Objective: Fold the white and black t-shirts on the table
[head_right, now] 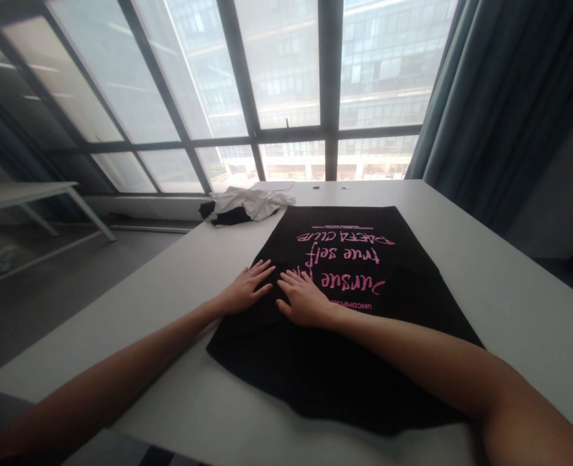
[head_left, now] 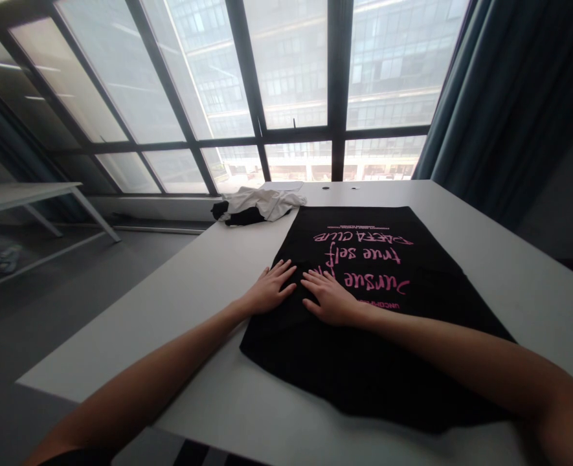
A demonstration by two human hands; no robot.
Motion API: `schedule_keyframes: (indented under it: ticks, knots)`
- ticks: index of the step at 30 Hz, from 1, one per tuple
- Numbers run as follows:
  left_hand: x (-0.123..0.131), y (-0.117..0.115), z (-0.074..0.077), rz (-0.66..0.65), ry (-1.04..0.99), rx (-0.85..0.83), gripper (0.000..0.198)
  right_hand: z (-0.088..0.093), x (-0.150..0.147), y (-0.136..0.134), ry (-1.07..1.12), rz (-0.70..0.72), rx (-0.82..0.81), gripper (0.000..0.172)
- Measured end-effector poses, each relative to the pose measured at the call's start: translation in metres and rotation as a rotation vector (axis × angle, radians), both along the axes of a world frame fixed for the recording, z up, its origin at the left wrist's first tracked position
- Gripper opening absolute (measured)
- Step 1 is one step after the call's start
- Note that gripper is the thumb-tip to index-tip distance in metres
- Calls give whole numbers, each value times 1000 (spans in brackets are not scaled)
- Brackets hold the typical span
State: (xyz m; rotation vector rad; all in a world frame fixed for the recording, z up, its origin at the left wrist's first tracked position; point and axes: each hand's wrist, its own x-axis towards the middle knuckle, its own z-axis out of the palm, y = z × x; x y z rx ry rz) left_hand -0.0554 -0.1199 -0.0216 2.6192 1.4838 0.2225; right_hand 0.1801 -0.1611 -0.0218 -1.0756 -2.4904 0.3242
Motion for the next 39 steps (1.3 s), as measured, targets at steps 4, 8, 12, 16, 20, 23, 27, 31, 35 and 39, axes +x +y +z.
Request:
schedule_keyframes:
  ticks: [4, 8, 12, 16, 20, 23, 27, 31, 35, 39]
  knots:
    - [1, -1, 2, 5, 19, -12, 64, -1, 0, 0, -1, -1, 4, 58]
    - [2, -2, 3, 2, 17, -23, 64, -1, 0, 0, -10, -3, 11, 58]
    - [2, -2, 3, 3, 7, -14, 64, 0, 0, 0, -12, -4, 10, 58]
    - [2, -2, 3, 9, -6, -19, 64, 0, 0, 0, -8, -2, 7, 59]
    - [2, -3, 4, 9, -1, -18, 63, 0, 0, 0, 0, -5, 5, 58]
    - [1, -2, 3, 4, 8, -17, 62, 0, 0, 0, -4, -3, 5, 58]
    - [0, -1, 1, -7, 5, -7, 62, 0, -1, 0, -6, -5, 5, 58]
    - [-1, 1, 0, -7, 15, -4, 62, 0, -1, 0, -6, -2, 3, 58]
    - [-1, 1, -1, -9, 16, 4, 61, 0, -1, 0, -11, -3, 3, 58]
    - [1, -2, 1, 3, 27, -1, 60, 1, -1, 0, -7, -3, -4, 59]
